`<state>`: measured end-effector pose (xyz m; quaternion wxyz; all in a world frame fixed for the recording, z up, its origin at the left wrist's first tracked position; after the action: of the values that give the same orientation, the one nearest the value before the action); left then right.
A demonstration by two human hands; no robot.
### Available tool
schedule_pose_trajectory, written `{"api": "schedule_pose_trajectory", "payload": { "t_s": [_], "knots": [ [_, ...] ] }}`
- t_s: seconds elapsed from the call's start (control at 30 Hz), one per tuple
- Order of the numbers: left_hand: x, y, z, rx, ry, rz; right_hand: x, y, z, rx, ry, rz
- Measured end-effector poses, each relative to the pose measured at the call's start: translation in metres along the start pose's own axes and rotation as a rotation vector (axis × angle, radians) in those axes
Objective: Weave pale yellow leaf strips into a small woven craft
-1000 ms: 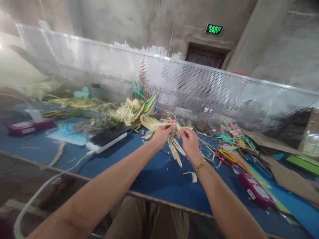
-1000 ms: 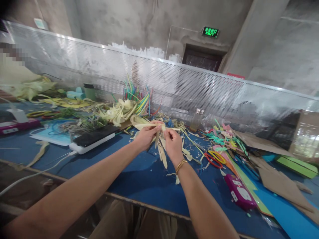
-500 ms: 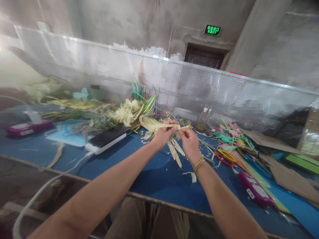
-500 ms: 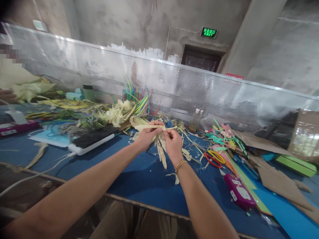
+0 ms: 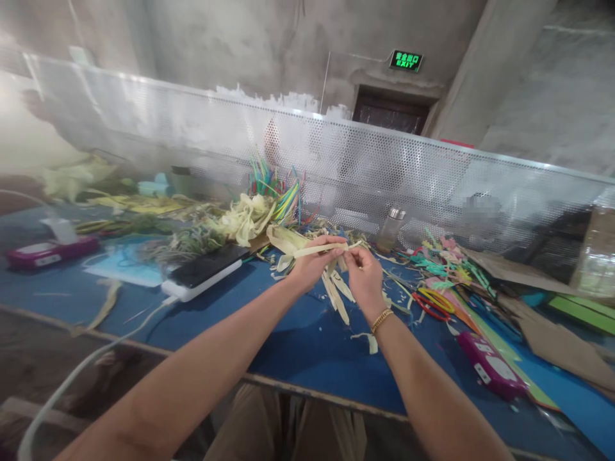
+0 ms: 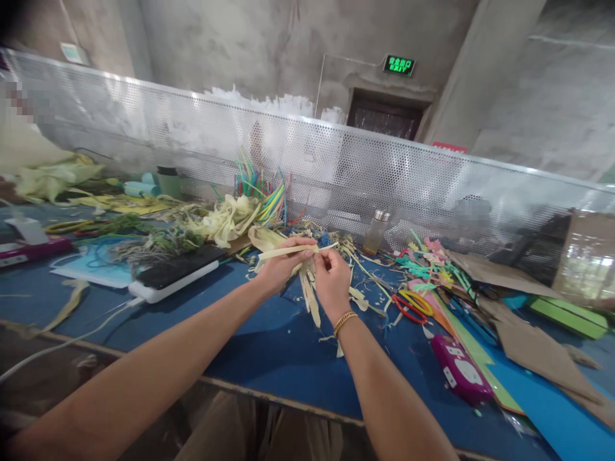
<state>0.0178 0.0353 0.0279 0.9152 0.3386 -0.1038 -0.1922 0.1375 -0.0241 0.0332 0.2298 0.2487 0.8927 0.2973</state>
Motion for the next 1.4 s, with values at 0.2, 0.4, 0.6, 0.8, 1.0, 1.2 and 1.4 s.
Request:
{"api": "schedule_pose_trajectory", "payload": {
  "t_s": [0.2, 0.4, 0.6, 0.8, 1.0, 1.2, 1.4],
  "knots": [
    [-0.003, 0.001, 0.002, 0.076, 0.098, -0.015, 0.005, 0.003, 0.009, 0.058, 0.176, -0.061],
    [-0.003, 0.003, 0.004, 0.091, 0.129, -0.013, -0.006, 0.002, -0.005, -0.074, -0.079, -0.005],
    [-0.006, 0.003, 0.006, 0.12, 0.148, 0.005, -0.011, 0.0, -0.023, -0.285, -0.482, 0.025],
    [-0.007, 0.002, 0.011, 0.153, 0.219, -0.021, -0.012, 0.005, -0.02, -0.278, -0.456, -0.019],
    [-0.003, 0.0, 0.008, 0.062, 0.129, -0.024, -0.007, 0.006, -0.003, -0.085, -0.122, -0.039],
    [-0.005, 0.0, 0.001, 0.033, 0.079, 0.072, 0.0, 0.001, 0.002, 0.038, 0.029, -0.001],
    [-0.006, 0.0, 0.003, 0.078, 0.164, 0.06, -0.002, -0.002, 0.001, 0.044, -0.015, 0.03]
  ]
}}
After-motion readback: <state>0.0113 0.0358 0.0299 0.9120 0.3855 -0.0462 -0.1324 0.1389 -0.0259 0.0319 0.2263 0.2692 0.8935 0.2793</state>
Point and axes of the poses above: each hand's wrist, its own y-axis towards the middle knuckle, its own x-axis out of the palm, z = x × y, the point moved 5 cm from there along y, towards the middle knuckle, and after that the axes turned 4 degrees about x, right-handed, at the moved point
